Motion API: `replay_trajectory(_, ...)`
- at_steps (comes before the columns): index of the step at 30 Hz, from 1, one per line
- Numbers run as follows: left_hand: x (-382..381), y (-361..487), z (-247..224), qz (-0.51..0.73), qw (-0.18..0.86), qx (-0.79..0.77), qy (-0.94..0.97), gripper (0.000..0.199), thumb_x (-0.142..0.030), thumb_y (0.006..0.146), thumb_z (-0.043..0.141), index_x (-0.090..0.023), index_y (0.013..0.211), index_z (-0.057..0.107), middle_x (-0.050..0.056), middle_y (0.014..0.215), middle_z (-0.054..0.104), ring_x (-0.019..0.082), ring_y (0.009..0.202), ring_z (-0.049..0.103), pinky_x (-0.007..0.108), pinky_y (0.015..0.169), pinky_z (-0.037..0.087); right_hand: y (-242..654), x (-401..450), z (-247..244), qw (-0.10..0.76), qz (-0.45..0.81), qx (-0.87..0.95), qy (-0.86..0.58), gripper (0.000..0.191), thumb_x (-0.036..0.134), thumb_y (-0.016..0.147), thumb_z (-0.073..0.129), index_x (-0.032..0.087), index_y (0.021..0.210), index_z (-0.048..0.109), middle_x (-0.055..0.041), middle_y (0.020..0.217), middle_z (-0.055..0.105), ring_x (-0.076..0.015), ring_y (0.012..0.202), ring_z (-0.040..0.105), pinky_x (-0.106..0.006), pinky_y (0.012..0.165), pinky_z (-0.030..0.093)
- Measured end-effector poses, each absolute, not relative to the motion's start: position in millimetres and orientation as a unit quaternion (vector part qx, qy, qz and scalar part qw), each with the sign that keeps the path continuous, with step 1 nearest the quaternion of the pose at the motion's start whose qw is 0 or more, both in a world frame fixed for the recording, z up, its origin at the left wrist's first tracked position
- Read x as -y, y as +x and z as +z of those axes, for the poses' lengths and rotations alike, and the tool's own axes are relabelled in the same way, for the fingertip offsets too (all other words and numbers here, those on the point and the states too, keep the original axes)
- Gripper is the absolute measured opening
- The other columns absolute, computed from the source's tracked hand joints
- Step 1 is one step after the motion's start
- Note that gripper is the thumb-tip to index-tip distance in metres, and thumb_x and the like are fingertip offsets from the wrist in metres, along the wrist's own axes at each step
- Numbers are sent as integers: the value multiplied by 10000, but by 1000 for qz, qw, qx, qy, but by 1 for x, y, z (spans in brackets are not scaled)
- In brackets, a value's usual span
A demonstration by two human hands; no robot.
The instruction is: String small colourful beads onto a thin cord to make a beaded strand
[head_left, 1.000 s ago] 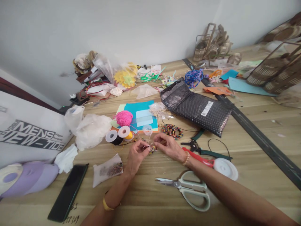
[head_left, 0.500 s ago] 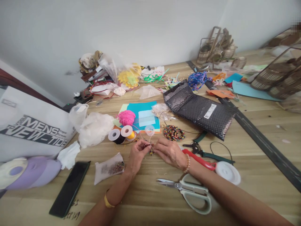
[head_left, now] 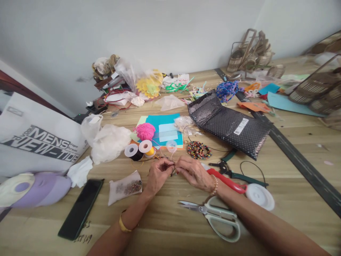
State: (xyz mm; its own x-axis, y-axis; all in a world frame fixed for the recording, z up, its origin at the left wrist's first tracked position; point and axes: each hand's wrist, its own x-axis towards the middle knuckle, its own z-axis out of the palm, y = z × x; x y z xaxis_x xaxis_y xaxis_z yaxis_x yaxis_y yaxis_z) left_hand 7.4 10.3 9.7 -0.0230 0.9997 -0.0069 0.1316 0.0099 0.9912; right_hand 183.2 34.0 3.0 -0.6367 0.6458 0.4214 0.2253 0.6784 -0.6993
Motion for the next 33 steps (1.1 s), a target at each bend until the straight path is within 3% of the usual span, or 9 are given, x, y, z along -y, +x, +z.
replay_trajectory(10, -11, 8, 14, 457, 498, -551, 489, 135, -256, 671, 731, -147, 729, 676, 20, 704, 671, 128, 647, 584, 235, 625, 471, 184, -35, 2, 372, 359, 805, -290, 234, 284, 988, 410, 179, 866, 579, -44, 794, 621, -152, 713, 564, -263, 656, 449)
replay_trajectory(19, -11, 5, 11, 457, 528, -528, 483, 138, -265, 681, 728, -157, 767, 720, 32, 749, 706, 144, 680, 604, 265, 681, 490, 186, -37, 1, 346, 375, 803, -309, 270, 316, 993, 389, 168, 879, 583, -34, 759, 615, -148, 679, 550, -258, 643, 424)
replay_trajectory(28, -11, 7, 12, 470, 477, -539, 511, 98, -243, 704, 703, -154, 740, 723, 56, 787, 721, 177, 762, 636, 271, 718, 503, 184, -35, 4, 277, 433, 803, -301, 269, 292, 959, 425, 174, 727, 492, 38, 606, 437, -100, 545, 373, -233, 527, 294)
replay_trajectory(33, -8, 11, 7, 488, 432, -546, 526, 51, -208, 693, 694, -158, 693, 681, 37, 718, 693, 154, 687, 615, 245, 651, 488, 182, -34, 8, 252, 527, 758, -290, 281, 286, 920, 434, 182, 659, 410, 47, 608, 366, -92, 558, 322, -214, 505, 262)
